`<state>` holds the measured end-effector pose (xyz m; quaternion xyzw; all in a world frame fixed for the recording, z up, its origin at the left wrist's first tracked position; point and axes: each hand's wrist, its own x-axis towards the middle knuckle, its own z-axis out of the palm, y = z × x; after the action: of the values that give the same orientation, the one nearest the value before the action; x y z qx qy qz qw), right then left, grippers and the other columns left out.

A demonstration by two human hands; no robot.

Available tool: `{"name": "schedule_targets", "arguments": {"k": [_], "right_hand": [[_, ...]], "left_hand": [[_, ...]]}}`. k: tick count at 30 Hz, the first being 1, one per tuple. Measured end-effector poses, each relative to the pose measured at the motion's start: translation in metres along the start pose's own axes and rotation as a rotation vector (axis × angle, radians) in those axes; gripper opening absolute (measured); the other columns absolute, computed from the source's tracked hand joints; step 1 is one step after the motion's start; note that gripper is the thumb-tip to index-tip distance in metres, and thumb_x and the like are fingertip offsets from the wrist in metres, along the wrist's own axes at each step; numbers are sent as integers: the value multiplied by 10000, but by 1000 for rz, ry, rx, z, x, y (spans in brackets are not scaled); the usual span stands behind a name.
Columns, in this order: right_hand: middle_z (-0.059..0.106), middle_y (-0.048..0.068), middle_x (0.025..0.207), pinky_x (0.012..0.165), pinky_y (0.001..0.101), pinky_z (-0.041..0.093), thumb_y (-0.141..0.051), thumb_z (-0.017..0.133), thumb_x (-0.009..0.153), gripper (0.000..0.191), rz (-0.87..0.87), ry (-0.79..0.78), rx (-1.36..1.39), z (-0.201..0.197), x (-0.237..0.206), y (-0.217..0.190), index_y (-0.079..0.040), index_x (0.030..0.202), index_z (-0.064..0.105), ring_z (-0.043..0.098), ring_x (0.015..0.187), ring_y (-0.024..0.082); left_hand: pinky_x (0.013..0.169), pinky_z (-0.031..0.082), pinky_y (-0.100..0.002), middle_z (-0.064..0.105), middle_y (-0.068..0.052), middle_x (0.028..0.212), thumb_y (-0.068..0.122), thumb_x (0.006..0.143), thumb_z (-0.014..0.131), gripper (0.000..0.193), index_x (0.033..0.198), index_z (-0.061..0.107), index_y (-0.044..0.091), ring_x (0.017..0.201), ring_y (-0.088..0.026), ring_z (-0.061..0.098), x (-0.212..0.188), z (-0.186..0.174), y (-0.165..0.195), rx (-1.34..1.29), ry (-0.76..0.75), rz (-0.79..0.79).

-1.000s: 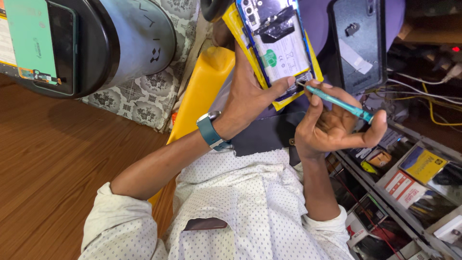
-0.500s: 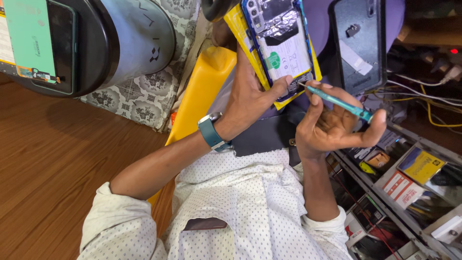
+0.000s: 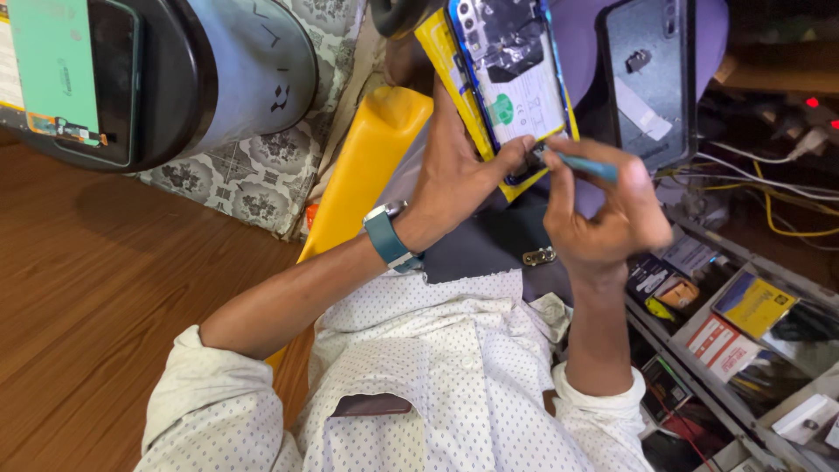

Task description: The person sits cross-legged and repairs a disassembled smartphone resting on their lap. They use a plastic spudger to separate components and a screwdriver to remove screws from the camera module and battery area, then place the removed parts on the phone's back cover.

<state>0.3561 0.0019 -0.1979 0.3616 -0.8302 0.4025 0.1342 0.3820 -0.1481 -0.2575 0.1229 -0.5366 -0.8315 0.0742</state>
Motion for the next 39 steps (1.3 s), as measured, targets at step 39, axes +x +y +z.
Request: {"name": "schedule_targets", "arguments": {"k": [39], "right_hand": [[632, 160, 1054, 837, 404, 579, 154, 763, 962, 911, -30, 47, -96, -9, 13, 1, -207, 1515, 135, 651, 920, 314]], "left_hand": [[1191, 455, -381, 496, -133, 1451, 76, 877, 827, 908, 1556, 228, 8, 1399, -231, 510, 4, -1, -1, 133, 5, 39]]}}
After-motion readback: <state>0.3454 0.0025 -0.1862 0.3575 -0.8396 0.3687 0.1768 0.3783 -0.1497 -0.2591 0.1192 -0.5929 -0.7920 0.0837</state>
